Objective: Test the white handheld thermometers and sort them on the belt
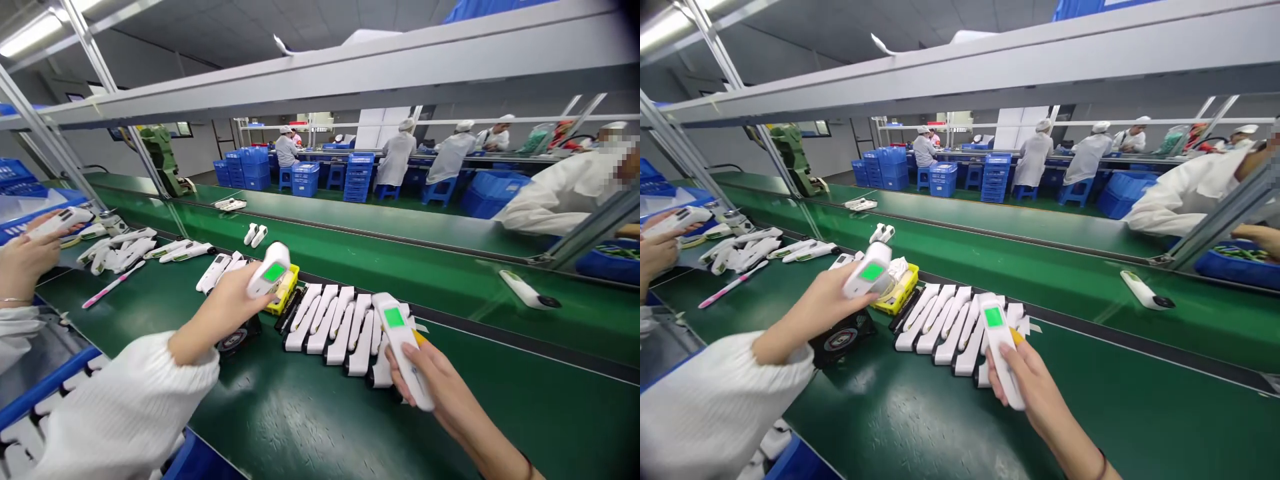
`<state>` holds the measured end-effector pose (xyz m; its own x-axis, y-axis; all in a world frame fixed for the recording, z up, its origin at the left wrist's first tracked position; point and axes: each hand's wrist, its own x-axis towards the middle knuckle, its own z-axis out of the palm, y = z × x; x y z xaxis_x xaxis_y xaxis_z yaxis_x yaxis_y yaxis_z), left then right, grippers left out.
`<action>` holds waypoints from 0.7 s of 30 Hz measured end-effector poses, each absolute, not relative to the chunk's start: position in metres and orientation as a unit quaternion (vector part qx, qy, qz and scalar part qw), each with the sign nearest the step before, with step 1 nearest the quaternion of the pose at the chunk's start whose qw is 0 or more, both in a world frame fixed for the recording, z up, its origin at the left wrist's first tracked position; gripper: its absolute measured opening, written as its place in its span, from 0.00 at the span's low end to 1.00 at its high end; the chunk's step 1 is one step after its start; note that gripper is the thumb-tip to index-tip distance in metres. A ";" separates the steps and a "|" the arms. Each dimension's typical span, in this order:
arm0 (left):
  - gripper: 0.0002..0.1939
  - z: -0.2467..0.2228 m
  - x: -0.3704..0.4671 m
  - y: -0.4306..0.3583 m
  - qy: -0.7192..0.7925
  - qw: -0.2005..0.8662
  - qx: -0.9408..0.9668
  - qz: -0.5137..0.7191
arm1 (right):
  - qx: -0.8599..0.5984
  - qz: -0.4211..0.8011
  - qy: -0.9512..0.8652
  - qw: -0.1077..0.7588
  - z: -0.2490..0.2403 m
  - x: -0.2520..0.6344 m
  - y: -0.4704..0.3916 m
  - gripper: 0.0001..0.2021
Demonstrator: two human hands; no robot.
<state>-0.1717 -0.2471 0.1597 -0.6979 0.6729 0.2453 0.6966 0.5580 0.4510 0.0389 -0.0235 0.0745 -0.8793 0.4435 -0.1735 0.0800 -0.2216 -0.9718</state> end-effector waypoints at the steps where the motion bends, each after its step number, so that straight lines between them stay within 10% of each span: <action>1: 0.09 0.161 -0.185 -0.235 -0.885 0.017 -0.396 -0.245 | -0.201 0.756 -0.609 0.134 0.076 0.023 -0.027 0.16; 21: 0.14 0.122 -0.232 -0.165 -0.938 -0.058 -0.326 -0.107 | -0.305 0.674 -0.639 0.211 0.031 -0.186 -0.081 0.09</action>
<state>-0.2317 -0.1647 0.1224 -0.7812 0.6232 -0.0385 0.5984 0.7648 0.2386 -0.1857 -0.0809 0.0310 -0.7256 0.6736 -0.1408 0.1055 -0.0933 -0.9900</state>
